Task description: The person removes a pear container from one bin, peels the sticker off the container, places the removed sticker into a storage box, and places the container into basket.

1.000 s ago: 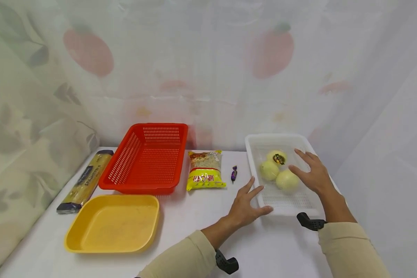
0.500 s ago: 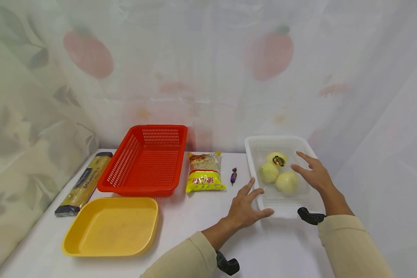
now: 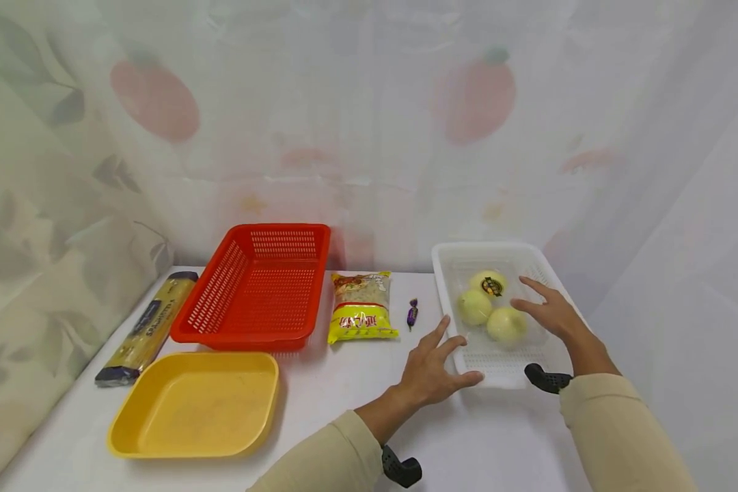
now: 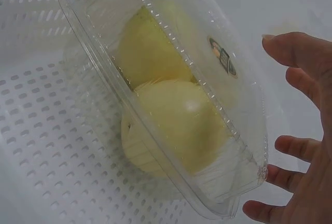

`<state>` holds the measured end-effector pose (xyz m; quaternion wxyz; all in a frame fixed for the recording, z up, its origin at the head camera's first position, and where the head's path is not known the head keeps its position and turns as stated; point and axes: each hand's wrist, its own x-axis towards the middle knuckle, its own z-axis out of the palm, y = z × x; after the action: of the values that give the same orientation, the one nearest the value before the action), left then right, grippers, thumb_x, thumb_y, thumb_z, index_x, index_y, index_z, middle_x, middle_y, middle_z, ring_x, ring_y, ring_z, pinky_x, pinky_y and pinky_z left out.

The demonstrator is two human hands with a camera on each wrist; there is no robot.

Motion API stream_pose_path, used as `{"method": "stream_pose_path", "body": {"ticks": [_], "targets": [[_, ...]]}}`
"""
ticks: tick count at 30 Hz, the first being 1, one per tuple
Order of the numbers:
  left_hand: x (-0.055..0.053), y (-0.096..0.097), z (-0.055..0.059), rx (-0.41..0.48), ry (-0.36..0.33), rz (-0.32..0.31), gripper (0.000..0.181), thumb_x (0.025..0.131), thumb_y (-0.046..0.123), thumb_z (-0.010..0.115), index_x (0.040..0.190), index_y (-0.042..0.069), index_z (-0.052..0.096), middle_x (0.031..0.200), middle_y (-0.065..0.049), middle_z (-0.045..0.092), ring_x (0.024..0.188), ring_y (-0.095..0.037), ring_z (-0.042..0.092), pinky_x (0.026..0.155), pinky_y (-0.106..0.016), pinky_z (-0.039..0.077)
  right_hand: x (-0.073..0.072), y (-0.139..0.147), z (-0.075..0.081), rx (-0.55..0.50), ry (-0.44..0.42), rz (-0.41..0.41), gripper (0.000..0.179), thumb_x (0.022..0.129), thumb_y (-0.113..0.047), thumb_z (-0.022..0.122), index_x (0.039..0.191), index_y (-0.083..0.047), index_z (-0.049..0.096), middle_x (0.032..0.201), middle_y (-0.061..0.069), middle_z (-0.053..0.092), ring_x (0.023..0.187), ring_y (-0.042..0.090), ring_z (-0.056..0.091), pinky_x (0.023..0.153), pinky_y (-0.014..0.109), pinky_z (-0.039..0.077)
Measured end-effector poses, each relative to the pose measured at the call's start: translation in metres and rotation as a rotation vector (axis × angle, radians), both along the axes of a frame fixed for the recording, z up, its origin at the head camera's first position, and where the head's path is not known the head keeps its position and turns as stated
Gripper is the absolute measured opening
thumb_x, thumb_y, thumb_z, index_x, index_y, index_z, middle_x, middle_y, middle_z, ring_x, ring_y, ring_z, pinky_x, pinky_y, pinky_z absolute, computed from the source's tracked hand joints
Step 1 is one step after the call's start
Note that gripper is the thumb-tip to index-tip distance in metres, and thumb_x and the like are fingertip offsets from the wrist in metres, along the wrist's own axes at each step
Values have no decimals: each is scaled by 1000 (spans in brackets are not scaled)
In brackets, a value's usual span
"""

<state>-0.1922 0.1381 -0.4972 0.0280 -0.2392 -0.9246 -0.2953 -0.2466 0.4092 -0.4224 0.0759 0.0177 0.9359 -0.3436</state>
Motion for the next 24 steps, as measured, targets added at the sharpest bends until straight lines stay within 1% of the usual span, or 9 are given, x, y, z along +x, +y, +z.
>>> {"method": "stream_pose_path", "body": {"ticks": [2,7,9,13,15,18,21,22,24], "targets": [[-1,-1,0,-6,4,-2,65,80,74,56,135,39,54,159,13,10,136,-18,30,99,-43,38,-2,0,-2,-6,-21,-7,86,93,-55,53,155,-11,13,153,33,4,126,64,19,89,76,27],[-3,-2,0,-8,-5,-1,65,80,74,55,135,39,53,159,14,7,136,-18,31,99,-43,38,-6,-1,-7,-24,-61,-9,88,92,-54,57,155,-10,12,152,35,5,126,63,21,85,73,35],[-2,-2,1,-6,-12,1,66,80,74,55,135,40,53,159,14,7,136,-18,32,98,-43,38,-7,0,-10,-34,-68,-8,89,90,-55,58,155,-13,13,152,34,8,126,62,23,83,71,38],[-1,-2,0,1,-22,0,65,80,74,55,136,40,52,159,14,7,135,-18,33,98,-43,38,-10,4,-17,-34,-88,-5,90,88,-59,59,156,-23,13,151,34,11,126,61,24,83,70,40],[-1,-2,0,1,-20,-1,65,80,74,55,135,40,53,159,14,7,135,-18,34,97,-42,39,-10,6,-20,-46,-98,-25,90,86,-59,62,156,-25,16,151,34,14,127,59,25,82,68,42],[0,-2,0,-2,-10,1,65,80,74,55,135,40,53,159,13,8,134,-18,35,96,-42,39,-10,5,-20,-97,-144,-13,94,87,-56,63,156,-18,12,149,39,9,126,63,21,83,68,41],[0,-1,-1,-3,-6,-3,65,80,74,55,135,39,53,159,13,8,134,-18,36,95,-41,40,-8,1,-20,-132,-183,-37,95,88,-51,65,155,-13,11,147,41,11,127,61,23,83,64,44],[0,-1,-2,-1,-1,-4,65,80,74,55,134,39,53,159,12,9,133,-18,36,94,-41,40,-8,1,-20,-136,-195,-31,95,89,-51,64,155,-11,8,145,43,11,126,62,23,83,63,44],[1,0,-2,-2,3,-8,64,80,74,55,134,39,54,159,12,9,133,-18,36,94,-41,40,-7,1,-22,-146,-202,-43,94,90,-49,64,155,-11,8,144,44,14,125,61,27,82,60,47]]}}
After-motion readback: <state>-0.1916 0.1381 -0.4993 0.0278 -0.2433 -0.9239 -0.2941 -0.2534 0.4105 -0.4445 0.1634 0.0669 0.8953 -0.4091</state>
